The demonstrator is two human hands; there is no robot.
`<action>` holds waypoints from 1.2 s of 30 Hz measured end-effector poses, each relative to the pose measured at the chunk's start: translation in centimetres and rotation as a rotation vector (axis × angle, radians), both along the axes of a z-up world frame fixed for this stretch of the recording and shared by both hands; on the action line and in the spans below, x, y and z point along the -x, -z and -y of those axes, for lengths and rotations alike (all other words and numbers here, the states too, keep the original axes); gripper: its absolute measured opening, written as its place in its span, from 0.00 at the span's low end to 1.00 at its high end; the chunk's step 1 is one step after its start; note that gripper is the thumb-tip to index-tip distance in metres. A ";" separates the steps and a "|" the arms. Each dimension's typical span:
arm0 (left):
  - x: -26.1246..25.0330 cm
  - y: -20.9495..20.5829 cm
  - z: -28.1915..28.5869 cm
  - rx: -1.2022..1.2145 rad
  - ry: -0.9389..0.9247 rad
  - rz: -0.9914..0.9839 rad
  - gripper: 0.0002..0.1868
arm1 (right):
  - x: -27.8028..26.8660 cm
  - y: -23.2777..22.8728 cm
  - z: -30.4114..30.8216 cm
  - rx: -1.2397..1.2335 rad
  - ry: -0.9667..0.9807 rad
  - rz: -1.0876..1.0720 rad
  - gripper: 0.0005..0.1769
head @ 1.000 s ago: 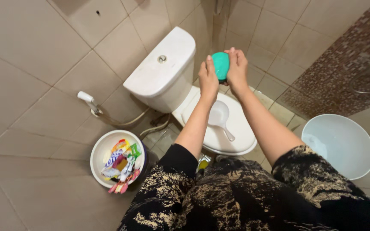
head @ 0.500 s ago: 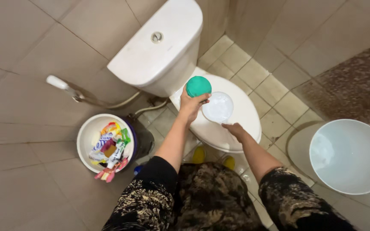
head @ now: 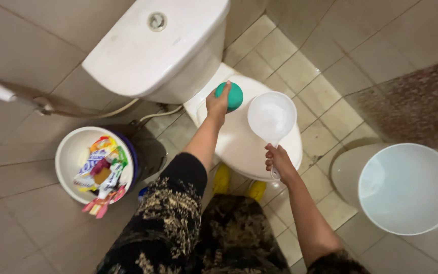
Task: The person cleans a plastic ball, a bar of soap, several toothbrushes, and a tube of toothpaste by rinsing them with water from a scoop over a toilet, then places them into wall-mounted storage or a bucket.
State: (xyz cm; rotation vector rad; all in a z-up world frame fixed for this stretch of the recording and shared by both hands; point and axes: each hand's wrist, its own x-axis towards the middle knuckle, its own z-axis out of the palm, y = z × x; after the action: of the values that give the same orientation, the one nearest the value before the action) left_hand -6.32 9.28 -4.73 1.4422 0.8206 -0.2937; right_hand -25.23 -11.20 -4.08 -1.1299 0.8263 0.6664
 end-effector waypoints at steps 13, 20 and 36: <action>-11.5 -1.0 21.6 0.054 0.222 0.086 0.44 | -11.4 -15.1 12.2 0.253 0.240 0.280 0.13; -13.8 -4.2 23.4 0.172 0.093 -0.023 0.30 | -11.1 -16.8 15.3 0.313 0.266 0.317 0.15; -13.0 -5.1 24.1 0.130 0.280 0.328 0.29 | -11.5 -15.5 16.5 0.263 0.270 0.294 0.12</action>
State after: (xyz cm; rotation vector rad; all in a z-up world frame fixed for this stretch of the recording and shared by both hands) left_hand 6.72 -14.81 0.37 1.4336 0.3272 -0.3055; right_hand -13.70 -27.70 11.41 -1.2866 0.8077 0.1629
